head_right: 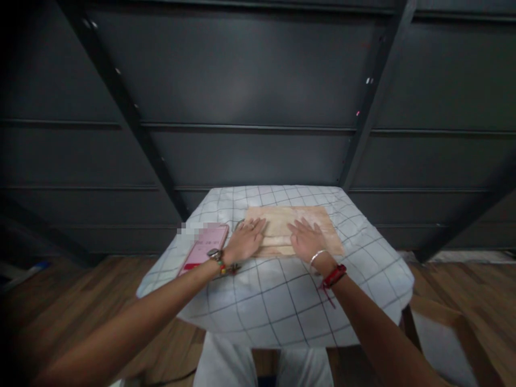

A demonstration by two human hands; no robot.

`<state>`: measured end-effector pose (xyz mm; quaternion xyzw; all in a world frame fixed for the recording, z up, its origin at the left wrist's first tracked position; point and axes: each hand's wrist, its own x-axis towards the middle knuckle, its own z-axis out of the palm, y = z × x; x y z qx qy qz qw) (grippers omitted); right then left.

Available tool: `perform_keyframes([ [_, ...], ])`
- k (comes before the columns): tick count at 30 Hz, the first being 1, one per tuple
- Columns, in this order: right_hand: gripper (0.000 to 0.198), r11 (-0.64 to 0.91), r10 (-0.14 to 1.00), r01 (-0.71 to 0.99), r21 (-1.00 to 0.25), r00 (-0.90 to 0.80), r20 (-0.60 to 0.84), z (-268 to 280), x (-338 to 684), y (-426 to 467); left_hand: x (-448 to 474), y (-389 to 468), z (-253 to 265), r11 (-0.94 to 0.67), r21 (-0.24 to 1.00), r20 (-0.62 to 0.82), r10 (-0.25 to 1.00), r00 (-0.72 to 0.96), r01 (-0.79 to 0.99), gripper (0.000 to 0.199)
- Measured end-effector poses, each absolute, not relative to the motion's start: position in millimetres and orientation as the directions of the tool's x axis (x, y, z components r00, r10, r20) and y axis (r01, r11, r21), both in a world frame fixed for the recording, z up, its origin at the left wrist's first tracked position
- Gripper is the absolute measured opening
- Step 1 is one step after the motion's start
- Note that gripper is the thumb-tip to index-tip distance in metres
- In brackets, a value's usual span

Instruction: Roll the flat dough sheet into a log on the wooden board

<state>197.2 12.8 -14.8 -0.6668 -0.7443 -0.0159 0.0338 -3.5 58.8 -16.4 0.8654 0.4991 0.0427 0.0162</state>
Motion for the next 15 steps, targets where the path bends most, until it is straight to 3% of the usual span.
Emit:
perform_keyframes([
  [4,0.052,0.04,0.997,0.999,-0.036,-0.038,0.066,-15,194,15,-2,61,-15,-0.451,0.073,0.029,0.893,0.45,0.89,0.054],
  [9,0.05,0.109,0.989,0.994,-0.027,-0.105,0.102,-19,195,8,-5,56,-19,-0.509,0.075,0.072,0.86,0.505,0.857,0.053],
  [15,0.049,0.043,0.997,0.999,-0.034,-0.041,0.059,-18,194,17,-1,68,-18,-0.449,0.086,0.002,0.893,0.451,0.889,0.053],
])
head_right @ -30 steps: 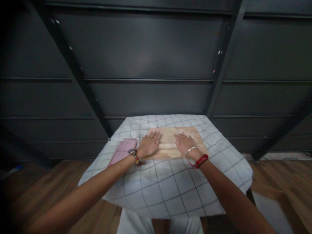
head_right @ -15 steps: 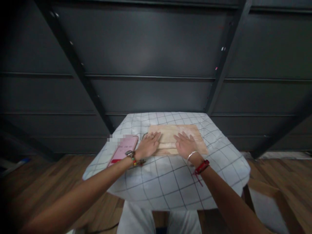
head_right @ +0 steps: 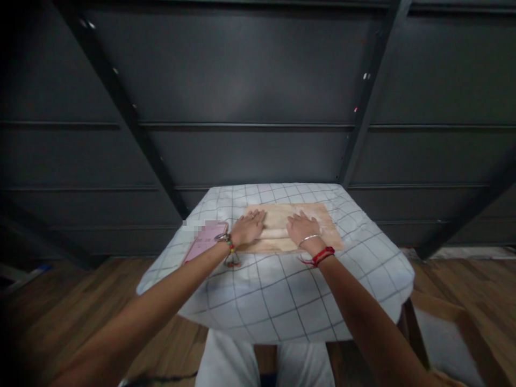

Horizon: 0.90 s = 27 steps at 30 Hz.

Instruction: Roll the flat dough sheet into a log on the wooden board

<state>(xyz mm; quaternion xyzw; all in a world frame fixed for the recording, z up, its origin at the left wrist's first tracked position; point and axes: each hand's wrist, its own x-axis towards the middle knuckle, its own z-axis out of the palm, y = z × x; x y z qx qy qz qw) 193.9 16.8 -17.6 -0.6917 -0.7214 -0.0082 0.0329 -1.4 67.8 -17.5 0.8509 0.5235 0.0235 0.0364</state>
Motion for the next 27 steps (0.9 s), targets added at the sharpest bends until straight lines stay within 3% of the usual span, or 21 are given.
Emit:
perform_keyframes([
  [5,0.05,0.119,0.988,0.993,-0.018,-0.116,0.105,-19,195,8,-4,59,-20,-0.511,0.068,0.067,0.859,0.507,0.857,0.052],
  [10,0.05,0.049,0.998,0.999,-0.022,-0.048,0.039,-16,194,24,1,74,-16,-0.425,0.091,0.023,0.905,0.424,0.901,0.052],
  [16,0.05,0.114,0.992,0.993,-0.018,-0.112,0.065,-19,196,21,-2,67,-21,-0.495,0.084,0.053,0.869,0.492,0.865,0.053],
  [21,0.051,0.065,0.998,0.997,-0.029,-0.066,-0.009,-15,195,38,2,83,-17,-0.385,0.128,0.015,0.922,0.387,0.914,0.054],
  [27,0.051,0.123,0.99,0.992,-0.012,-0.122,0.071,-19,195,18,-1,66,-21,-0.498,0.061,0.079,0.866,0.494,0.865,0.053],
])
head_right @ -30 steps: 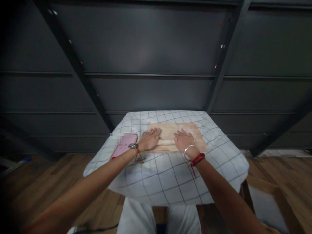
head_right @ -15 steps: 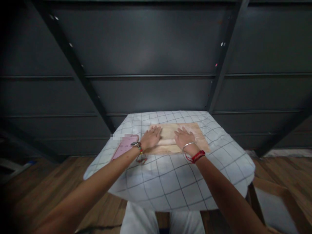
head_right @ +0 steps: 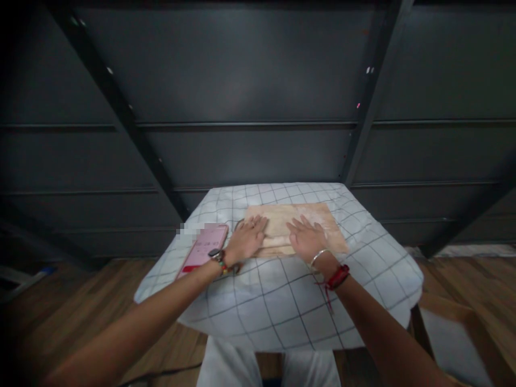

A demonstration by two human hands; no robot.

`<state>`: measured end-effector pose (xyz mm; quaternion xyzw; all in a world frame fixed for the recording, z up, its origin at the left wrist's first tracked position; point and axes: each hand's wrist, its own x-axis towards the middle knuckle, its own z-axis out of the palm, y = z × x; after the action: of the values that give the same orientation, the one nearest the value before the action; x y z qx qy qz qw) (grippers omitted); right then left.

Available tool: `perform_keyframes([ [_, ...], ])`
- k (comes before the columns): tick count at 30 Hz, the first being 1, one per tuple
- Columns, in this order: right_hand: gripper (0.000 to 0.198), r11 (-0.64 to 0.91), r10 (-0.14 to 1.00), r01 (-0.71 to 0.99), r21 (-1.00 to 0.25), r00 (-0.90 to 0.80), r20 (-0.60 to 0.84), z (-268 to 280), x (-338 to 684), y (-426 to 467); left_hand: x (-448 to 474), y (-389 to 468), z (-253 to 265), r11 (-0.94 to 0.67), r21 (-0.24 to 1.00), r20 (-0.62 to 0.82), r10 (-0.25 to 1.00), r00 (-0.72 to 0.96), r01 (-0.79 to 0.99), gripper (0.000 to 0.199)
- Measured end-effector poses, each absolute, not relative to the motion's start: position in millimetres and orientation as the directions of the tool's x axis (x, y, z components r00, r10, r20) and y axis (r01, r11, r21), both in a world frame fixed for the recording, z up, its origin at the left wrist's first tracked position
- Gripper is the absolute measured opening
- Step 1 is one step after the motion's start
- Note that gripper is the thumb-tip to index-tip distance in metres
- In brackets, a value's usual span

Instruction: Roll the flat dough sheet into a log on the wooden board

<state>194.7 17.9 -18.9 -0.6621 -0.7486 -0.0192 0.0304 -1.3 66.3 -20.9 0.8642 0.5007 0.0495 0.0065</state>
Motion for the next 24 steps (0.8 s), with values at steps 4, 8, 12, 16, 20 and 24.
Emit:
perform_keyframes([
  [4,0.051,0.083,0.996,0.996,-0.014,-0.082,0.047,-18,193,23,1,72,-19,-0.448,0.087,0.043,0.894,0.445,0.89,0.053],
  [8,0.051,0.083,0.995,0.996,-0.013,-0.082,0.057,-19,193,22,1,72,-21,-0.454,0.08,0.056,0.891,0.451,0.887,0.053],
  [12,0.051,0.118,0.992,0.993,-0.011,-0.117,0.055,-17,193,20,0,71,-21,-0.492,0.091,0.064,0.871,0.488,0.866,0.052],
  [16,0.052,0.048,0.999,0.998,-0.04,-0.048,0.009,-14,191,33,5,81,-14,-0.398,0.137,-0.002,0.916,0.402,0.907,0.054],
  [20,0.052,0.092,0.993,0.995,-0.026,-0.09,0.073,-19,191,23,3,70,-18,-0.472,0.113,0.025,0.881,0.472,0.874,0.054],
  [24,0.052,0.114,0.992,0.992,-0.051,-0.11,0.066,-17,193,24,2,72,-19,-0.497,0.101,0.048,0.868,0.495,0.862,0.054],
])
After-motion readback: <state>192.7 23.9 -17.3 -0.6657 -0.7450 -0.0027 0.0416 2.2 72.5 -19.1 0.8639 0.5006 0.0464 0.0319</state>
